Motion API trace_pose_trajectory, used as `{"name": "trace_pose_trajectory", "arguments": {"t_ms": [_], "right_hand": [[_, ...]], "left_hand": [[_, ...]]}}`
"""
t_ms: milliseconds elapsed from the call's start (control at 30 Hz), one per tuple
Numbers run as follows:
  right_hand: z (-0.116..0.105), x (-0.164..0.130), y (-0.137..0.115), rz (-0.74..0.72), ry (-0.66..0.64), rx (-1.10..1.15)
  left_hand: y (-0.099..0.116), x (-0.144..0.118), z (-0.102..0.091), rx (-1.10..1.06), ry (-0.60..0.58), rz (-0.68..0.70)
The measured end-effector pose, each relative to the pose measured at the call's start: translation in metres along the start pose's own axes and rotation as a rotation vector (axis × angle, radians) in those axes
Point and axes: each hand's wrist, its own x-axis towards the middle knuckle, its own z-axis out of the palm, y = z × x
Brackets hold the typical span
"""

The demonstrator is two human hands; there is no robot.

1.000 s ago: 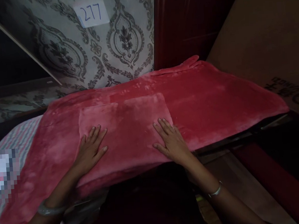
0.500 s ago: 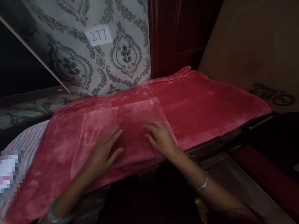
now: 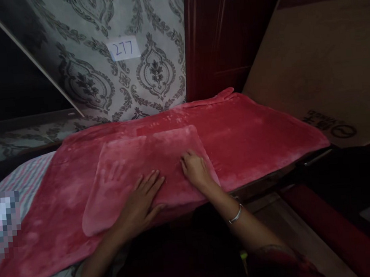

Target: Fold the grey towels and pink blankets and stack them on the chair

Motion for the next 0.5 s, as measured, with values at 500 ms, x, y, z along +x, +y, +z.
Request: {"name": "trace_pose_trajectory", "arguments": {"t_ms": [500], "right_hand": [[-0.015,0.039,-0.004,-0.252,0.059,-0.052]], "left_hand": [[-0.064,0.031,-0.055,0.039,-0.125,-0.303]]}}
